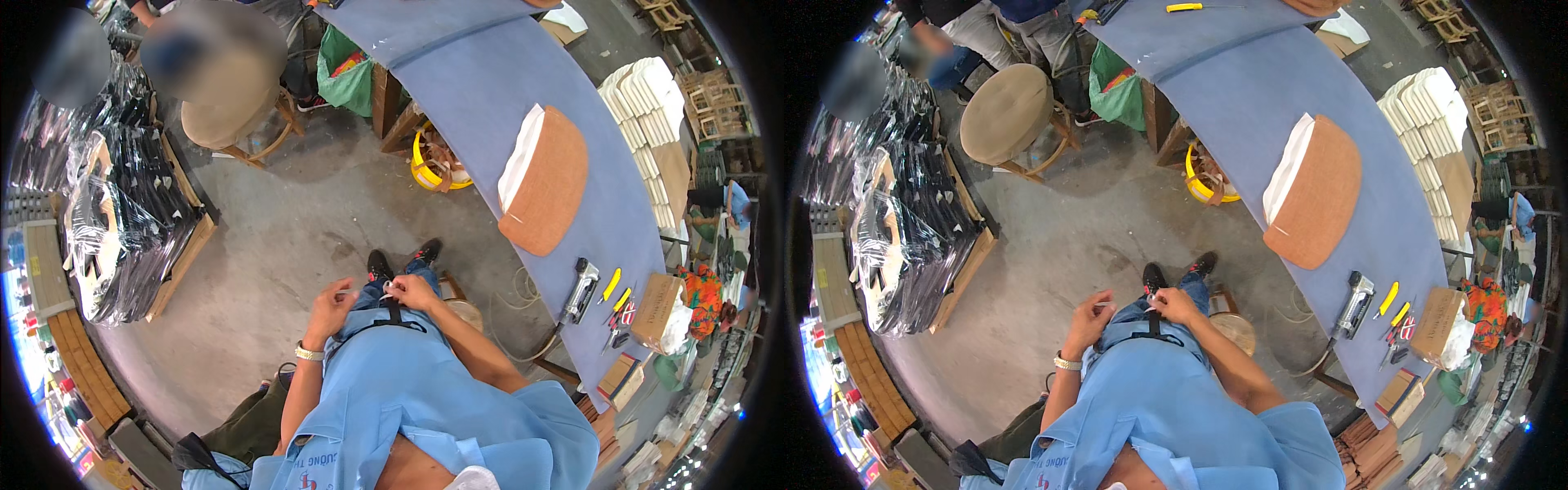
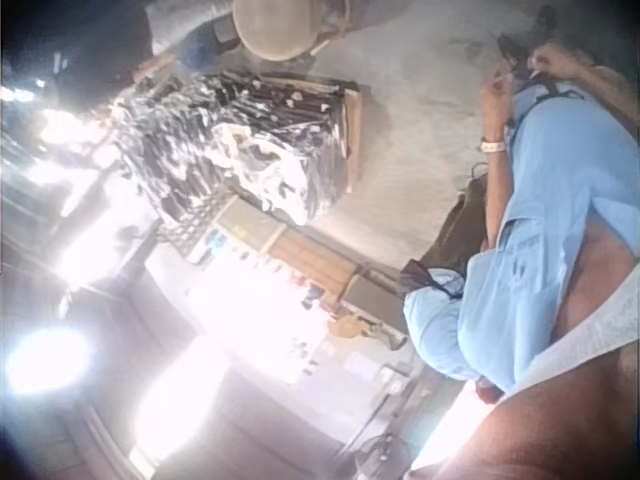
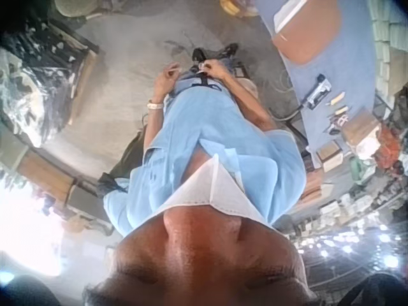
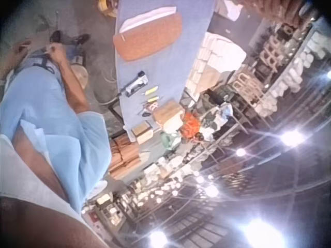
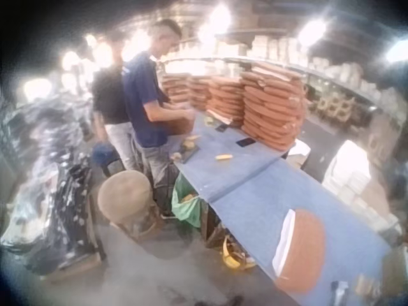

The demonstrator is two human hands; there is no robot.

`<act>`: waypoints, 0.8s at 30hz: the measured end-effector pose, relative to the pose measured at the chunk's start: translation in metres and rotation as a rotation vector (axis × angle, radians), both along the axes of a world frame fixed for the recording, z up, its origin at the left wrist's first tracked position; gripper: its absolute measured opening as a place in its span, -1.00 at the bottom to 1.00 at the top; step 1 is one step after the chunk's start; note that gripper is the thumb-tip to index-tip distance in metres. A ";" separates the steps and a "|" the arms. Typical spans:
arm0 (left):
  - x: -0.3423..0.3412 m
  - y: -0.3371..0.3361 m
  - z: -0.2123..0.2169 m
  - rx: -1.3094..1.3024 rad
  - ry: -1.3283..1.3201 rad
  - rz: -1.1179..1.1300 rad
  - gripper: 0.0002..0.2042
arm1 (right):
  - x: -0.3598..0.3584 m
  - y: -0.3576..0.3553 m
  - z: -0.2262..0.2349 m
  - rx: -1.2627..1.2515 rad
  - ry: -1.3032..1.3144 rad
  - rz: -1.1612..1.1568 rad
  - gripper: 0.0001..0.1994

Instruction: The person staples a brown cushion cover to a white foam insert using a pneumatic staple gun, then trims excess fabric with a utility knife and a screwdriver. The person folds and presses the edges to fit the foam, then stacks the finished cushion with others.

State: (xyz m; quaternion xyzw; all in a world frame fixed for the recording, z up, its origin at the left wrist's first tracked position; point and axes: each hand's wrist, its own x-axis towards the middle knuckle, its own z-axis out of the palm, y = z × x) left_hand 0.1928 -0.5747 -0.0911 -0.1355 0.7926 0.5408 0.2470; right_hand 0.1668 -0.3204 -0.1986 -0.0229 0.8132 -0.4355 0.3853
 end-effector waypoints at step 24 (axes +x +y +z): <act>-0.045 0.031 -0.039 -0.049 0.117 -0.219 -0.54 | 0.046 0.135 -0.065 0.059 0.140 -0.634 -0.72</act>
